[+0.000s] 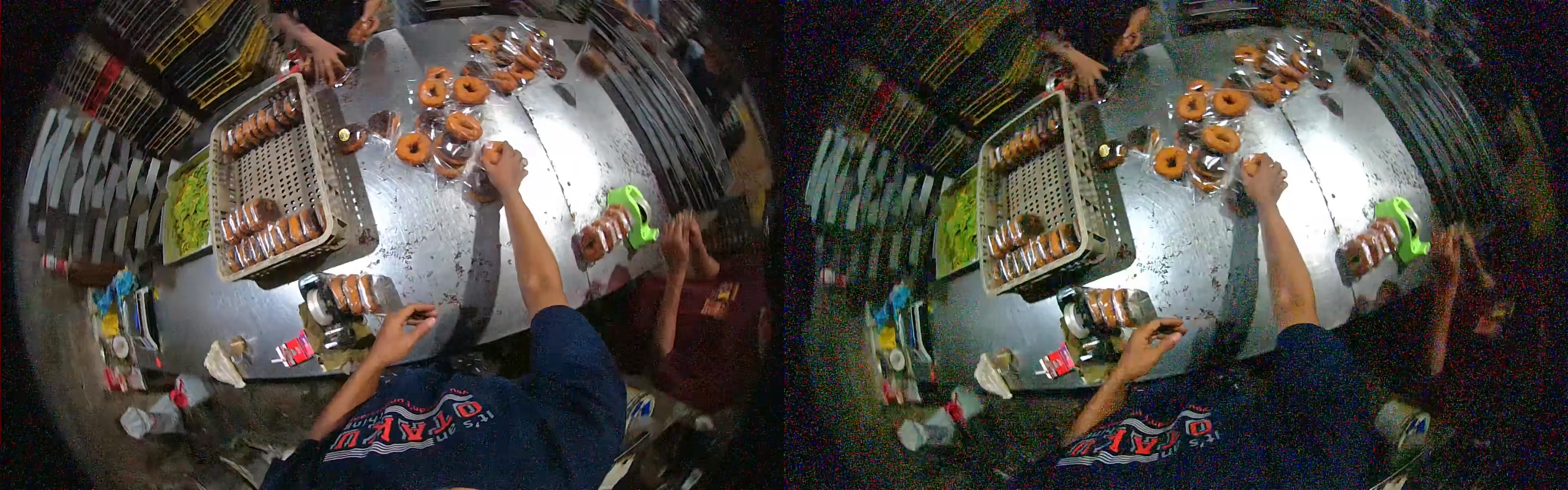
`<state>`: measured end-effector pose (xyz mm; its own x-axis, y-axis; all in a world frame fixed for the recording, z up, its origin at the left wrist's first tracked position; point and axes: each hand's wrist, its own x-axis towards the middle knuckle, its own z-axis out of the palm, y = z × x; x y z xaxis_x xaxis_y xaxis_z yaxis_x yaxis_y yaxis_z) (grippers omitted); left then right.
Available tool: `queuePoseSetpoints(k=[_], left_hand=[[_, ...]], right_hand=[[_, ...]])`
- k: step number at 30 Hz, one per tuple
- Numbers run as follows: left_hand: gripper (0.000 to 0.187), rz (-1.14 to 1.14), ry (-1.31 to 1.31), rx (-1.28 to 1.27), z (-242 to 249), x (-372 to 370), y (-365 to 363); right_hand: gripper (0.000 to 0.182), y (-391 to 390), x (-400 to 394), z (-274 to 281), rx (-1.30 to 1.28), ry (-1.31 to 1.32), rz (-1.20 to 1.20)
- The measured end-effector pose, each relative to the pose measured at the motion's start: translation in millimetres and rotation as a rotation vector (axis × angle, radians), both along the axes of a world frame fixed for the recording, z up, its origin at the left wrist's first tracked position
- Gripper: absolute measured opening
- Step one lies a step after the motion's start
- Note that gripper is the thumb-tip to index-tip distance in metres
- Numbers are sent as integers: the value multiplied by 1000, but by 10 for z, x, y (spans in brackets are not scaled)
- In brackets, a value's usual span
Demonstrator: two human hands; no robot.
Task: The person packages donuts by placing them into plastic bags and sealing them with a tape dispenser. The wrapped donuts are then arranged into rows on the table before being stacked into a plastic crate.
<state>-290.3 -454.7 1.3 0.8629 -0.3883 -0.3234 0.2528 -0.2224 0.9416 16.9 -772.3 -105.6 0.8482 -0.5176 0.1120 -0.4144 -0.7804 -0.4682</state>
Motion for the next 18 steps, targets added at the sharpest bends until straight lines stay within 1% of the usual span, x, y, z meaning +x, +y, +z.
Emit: queuePoseSetpoints(k=[2, 3, 4, 6, 8, 9, 12, 13, 15, 16, 17, 18], left_hand=[[33, 96, 61, -22, -64, -52, -56], [33, 145, 81, -33, -96, -39, -80], [33, 187, 100, -47, -76, -8, -121], [35, 230, 159, -136, -53, 101, -158], [35, 236, 223, -258, -138, 222, -146], [50, 230, 189, -271, -222, 258, -160], [69, 294, 597, -684, -315, 529, -70], [72, 259, 627, -755, -359, 595, -41], [77, 187, 685, -896, -483, 670, 36], [76, 174, 702, -946, -587, 696, 97], [76, 161, 714, -996, -685, 736, 169], [75, 147, 722, -1048, -730, 738, 219]], right_hand=[[77, 269, -59, -116, -43, -25, 108], [72, 411, -144, -108, -17, -108, 136], [74, 517, -191, -179, -21, -163, 156], [85, 613, -310, -257, 83, -310, 257], [92, 771, -543, -113, 162, -488, 286], [96, 860, -711, 2, 199, -572, 301], [98, 1237, -1327, 431, 883, -587, 372], [95, 1334, -1522, 549, 824, -572, 429], [97, 1589, -1824, 728, 1112, -576, 450], [98, 1703, -1975, 798, 1255, -574, 461], [102, 1806, -2125, 845, 1298, -558, 509], [102, 1875, -2270, 885, 1244, -483, 605]])
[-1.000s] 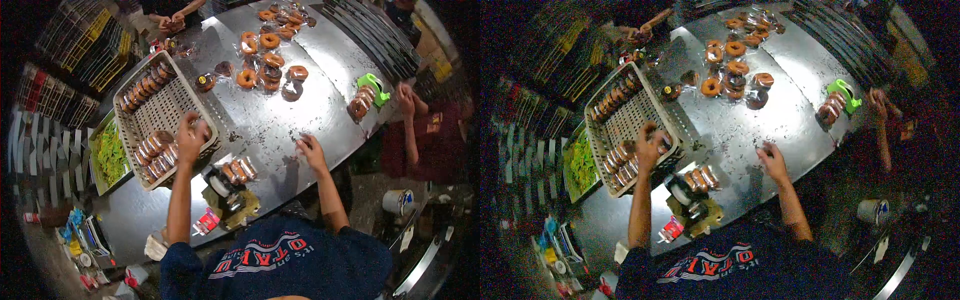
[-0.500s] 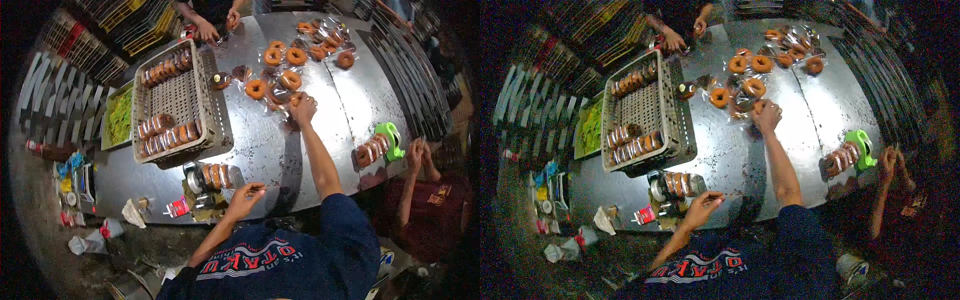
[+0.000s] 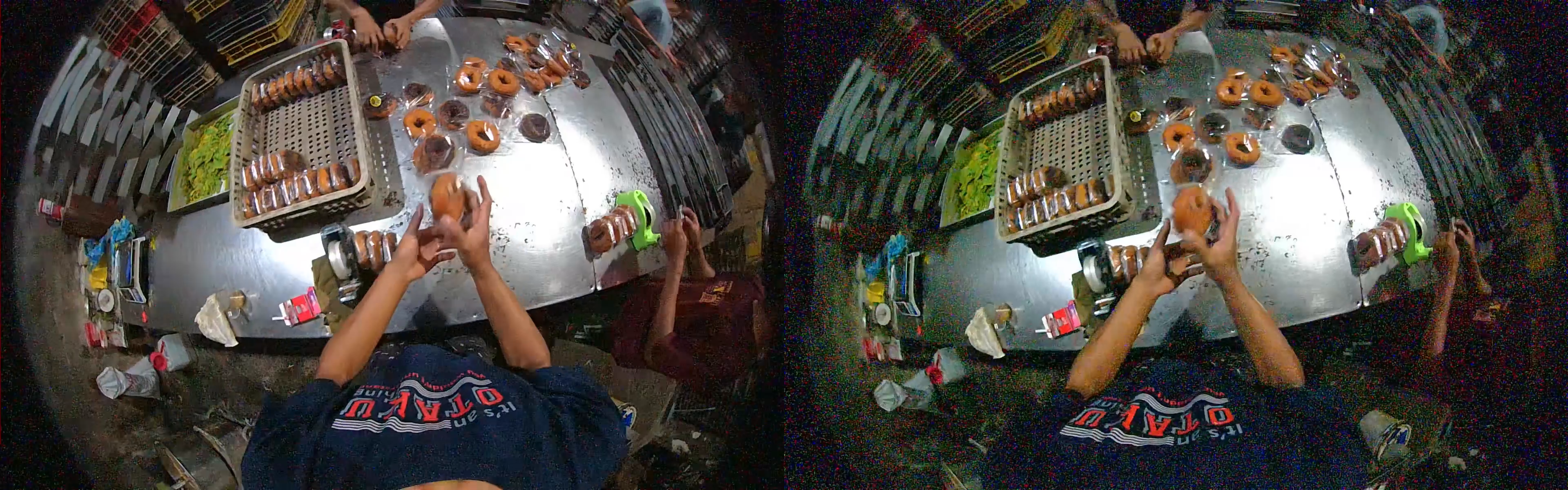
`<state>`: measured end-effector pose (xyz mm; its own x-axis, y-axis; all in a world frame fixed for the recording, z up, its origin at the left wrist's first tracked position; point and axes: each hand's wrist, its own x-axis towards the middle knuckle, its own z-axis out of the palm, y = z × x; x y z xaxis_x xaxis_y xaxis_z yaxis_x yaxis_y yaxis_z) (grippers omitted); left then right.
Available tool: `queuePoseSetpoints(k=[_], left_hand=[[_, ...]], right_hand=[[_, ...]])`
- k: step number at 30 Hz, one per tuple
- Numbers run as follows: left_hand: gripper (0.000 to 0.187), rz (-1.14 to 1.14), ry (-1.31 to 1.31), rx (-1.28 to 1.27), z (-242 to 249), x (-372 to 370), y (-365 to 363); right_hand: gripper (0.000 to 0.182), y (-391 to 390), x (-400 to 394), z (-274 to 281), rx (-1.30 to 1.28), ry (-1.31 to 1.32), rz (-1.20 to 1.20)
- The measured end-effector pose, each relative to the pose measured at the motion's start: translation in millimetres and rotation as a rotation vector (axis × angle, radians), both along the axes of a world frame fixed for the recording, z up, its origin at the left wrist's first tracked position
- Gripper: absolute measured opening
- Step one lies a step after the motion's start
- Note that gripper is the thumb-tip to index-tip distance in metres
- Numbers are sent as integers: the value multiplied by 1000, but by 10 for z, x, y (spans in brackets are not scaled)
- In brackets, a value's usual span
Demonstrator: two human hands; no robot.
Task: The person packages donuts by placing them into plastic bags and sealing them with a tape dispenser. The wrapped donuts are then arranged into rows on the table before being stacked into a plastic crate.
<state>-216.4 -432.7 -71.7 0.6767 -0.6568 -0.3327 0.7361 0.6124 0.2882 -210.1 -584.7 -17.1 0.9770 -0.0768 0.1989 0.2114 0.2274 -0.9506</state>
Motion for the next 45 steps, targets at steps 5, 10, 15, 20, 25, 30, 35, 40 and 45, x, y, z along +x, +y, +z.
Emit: queuePoseSetpoints(k=[5, 10, 15, 20, 25, 30, 35, 40, 45], left_hand=[[43, 124, -280, 185, 748, -312, 536], [48, 171, -550, 587, 897, -825, 945], [42, 165, -533, 614, 718, -1192, 1163], [30, 154, -508, 912, 920, -1318, 1329], [35, 477, -351, 623, 1055, -1282, 1326], [31, 424, -665, 898, 1194, -1260, 1366], [34, 689, -1190, 1415, 899, -1171, 1411], [28, 566, -1323, 1401, 1037, -1411, 1443], [24, 4, -801, 1299, 1039, -1427, 1656]], right_hand=[[104, 129, -624, 117, -3, -63, 262], [55, 377, -1048, 272, -163, 293, 256], [23, 868, -1317, 236, -494, 77, -52], [29, 976, -1438, 131, -386, 293, -59], [21, 1205, -1268, 234, -559, 84, -244], [54, 1617, -1465, 496, -676, -396, -342], [38, 1411, -1345, 466, -290, 426, 237], [23, 1440, -1411, 329, 289, 275, 276], [21, 1355, -1397, 137, -196, 182, 100]])
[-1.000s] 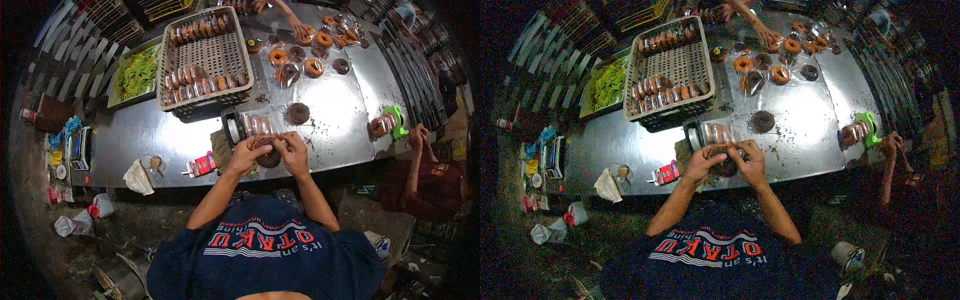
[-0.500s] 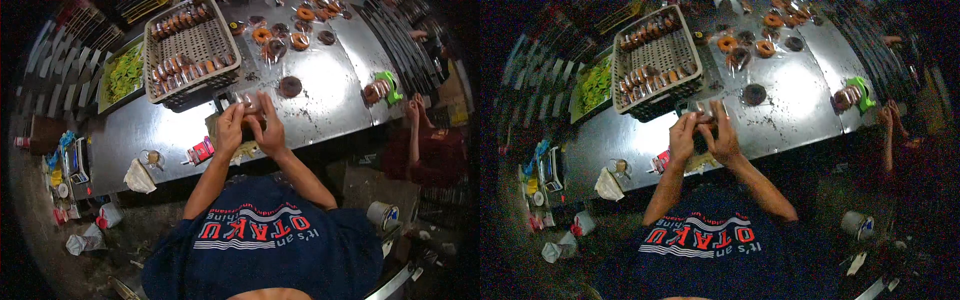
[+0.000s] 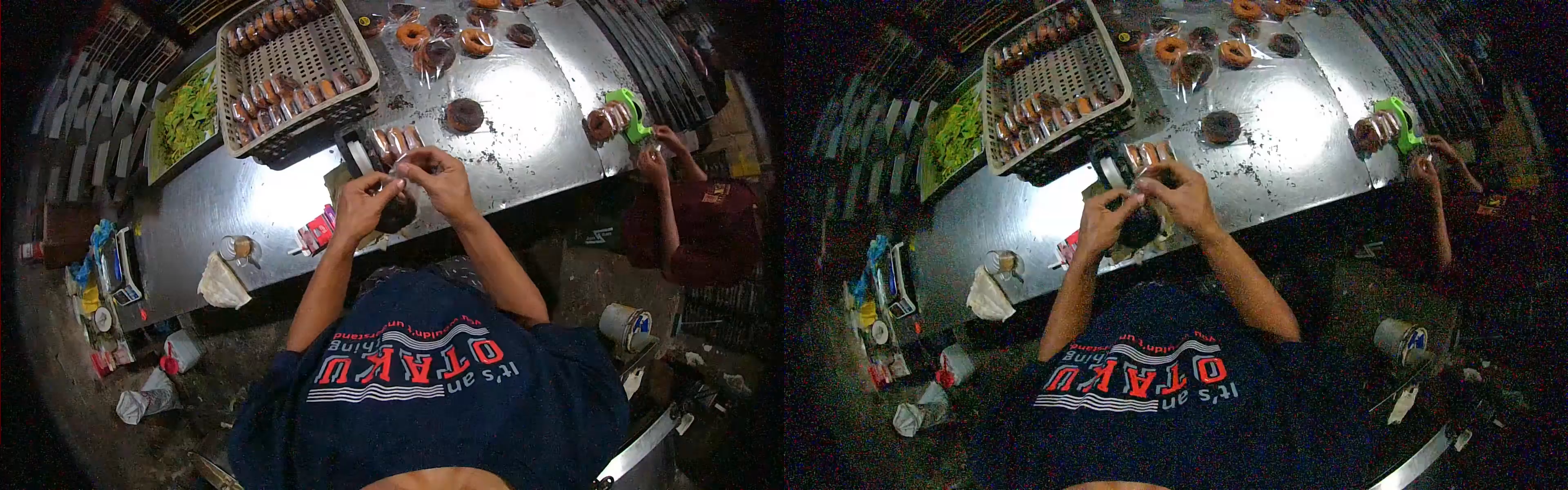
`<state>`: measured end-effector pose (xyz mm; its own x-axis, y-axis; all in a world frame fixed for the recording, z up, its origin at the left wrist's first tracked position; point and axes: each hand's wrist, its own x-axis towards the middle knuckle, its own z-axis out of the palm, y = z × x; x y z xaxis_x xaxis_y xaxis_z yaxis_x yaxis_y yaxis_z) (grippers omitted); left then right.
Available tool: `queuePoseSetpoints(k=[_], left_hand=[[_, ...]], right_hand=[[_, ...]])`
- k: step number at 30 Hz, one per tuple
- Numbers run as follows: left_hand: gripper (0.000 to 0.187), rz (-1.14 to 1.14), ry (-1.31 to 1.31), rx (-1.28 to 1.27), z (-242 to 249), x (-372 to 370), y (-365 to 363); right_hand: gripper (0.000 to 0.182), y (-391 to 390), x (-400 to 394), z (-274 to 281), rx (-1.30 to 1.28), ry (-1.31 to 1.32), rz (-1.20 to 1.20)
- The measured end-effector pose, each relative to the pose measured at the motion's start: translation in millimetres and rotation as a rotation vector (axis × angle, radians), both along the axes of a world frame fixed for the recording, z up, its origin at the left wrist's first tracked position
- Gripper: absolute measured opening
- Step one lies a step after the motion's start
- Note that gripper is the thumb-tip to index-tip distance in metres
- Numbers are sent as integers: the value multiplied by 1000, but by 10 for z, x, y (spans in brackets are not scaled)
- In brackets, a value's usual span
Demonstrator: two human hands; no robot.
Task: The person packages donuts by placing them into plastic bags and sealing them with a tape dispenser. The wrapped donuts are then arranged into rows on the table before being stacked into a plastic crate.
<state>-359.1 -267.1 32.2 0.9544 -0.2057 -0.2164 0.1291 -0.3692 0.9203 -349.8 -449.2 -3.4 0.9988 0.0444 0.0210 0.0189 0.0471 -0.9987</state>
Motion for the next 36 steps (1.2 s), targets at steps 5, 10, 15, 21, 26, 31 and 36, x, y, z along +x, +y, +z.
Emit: queuePoseSetpoints(k=[5, 10, 15, 21, 26, 31, 36], left_hand=[[16, 36, -177, -389, -140, -102, -12], [15, 43, 148, -690, -275, -239, 31], [14, 293, 5, -321, -203, -351, -100], [26, 489, -236, -604, -216, -503, -91], [38, 348, 310, -1126, -300, -575, -22], [36, 444, 397, -1140, -260, -468, 278], [40, 483, 291, -978, -150, -452, 429]], right_hand=[[15, 62, -139, 255, -603, -418, -131], [14, -63, -234, 371, -500, -401, 107], [22, 202, -547, -43, -495, -113, 3], [54, 395, -842, -43, 424, 455, 266], [63, 457, -569, -35, -22, 78, 48], [39, 520, 203, -845, -292, 316, 69], [28, 588, 68, -679, -363, -89, 29]])
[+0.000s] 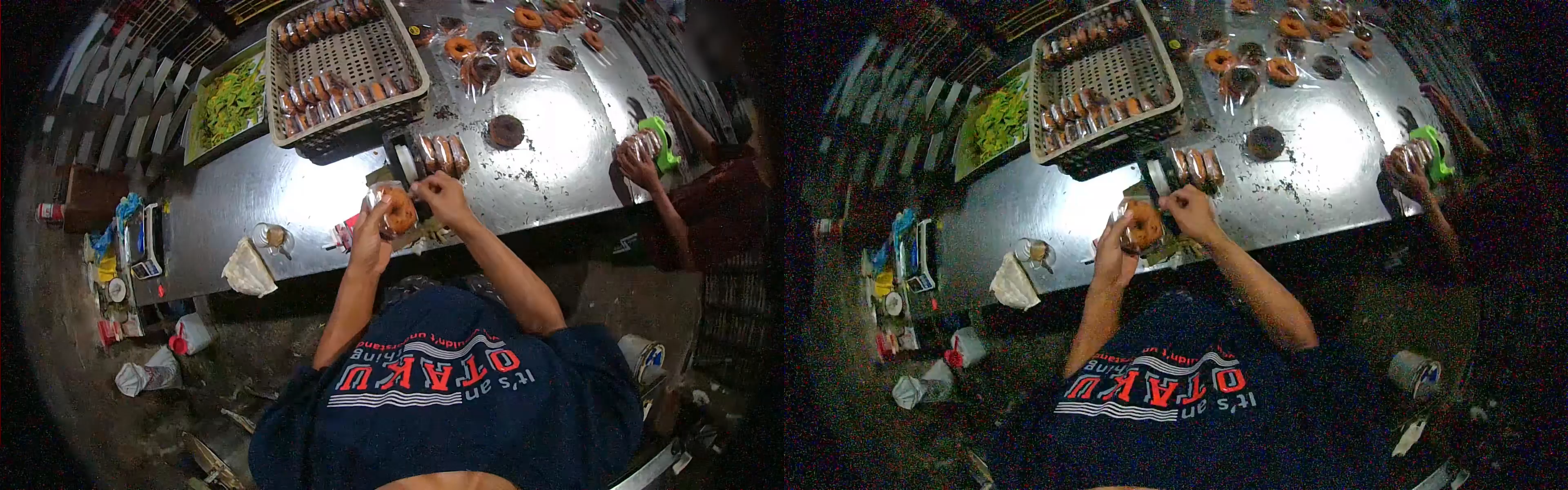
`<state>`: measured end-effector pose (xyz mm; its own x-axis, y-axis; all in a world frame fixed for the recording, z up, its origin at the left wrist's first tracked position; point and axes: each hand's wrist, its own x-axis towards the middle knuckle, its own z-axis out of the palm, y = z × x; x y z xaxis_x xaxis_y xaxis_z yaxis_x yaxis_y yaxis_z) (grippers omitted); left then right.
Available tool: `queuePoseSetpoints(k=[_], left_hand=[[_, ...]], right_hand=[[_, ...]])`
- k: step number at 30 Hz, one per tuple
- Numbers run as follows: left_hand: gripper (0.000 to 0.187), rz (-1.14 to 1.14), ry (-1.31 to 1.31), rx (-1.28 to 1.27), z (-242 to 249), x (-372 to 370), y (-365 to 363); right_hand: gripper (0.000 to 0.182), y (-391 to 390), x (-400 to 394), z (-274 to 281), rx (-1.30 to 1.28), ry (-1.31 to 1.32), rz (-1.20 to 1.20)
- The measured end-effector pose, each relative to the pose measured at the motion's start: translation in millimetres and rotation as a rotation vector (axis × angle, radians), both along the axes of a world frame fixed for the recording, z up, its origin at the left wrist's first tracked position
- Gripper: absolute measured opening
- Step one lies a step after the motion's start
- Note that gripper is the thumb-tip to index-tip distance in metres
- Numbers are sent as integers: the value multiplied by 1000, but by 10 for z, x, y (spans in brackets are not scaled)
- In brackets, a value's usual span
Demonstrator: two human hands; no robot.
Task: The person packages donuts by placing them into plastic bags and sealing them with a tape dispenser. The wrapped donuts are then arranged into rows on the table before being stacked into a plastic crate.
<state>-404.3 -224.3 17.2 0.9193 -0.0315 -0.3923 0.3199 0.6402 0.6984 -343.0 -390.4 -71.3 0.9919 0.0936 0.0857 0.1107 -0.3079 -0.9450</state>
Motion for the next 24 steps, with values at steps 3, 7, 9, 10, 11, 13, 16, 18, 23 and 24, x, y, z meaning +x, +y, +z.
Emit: queuePoseSetpoints(k=[3, 7, 9, 10, 11, 13, 16, 18, 23, 24], left_hand=[[47, -62, -11, 72, -29, -18, 105], [62, -223, -1, 269, -42, -44, 113], [69, -257, -53, 390, -128, -56, 28], [71, -289, -60, 509, 65, -91, -74], [73, -327, -83, 630, 171, -60, -142], [79, -393, -219, 753, -187, -16, -187], [77, -516, -278, 669, -140, 20, -331], [67, -655, -154, 430, -103, 84, -361], [43, -518, 335, -148, 21, 187, -502], [43, -531, 247, -113, -52, 215, -514]], right_hand=[[29, -238, -173, 189, -174, -77, 294], [29, -505, -126, -1, -430, 386, 181], [34, -595, -144, 335, -324, 258, 342], [36, -579, -200, 643, -189, 252, 402], [37, -565, -203, 908, -55, 232, 451], [42, -502, -258, 1330, 151, 199, 500], [46, -634, -196, 1271, -99, 337, 423], [49, -818, -42, 919, -381, 527, 352], [65, -996, -193, 712, -53, -128, 408], [64, -1010, -162, 783, -63, -163, 424]])
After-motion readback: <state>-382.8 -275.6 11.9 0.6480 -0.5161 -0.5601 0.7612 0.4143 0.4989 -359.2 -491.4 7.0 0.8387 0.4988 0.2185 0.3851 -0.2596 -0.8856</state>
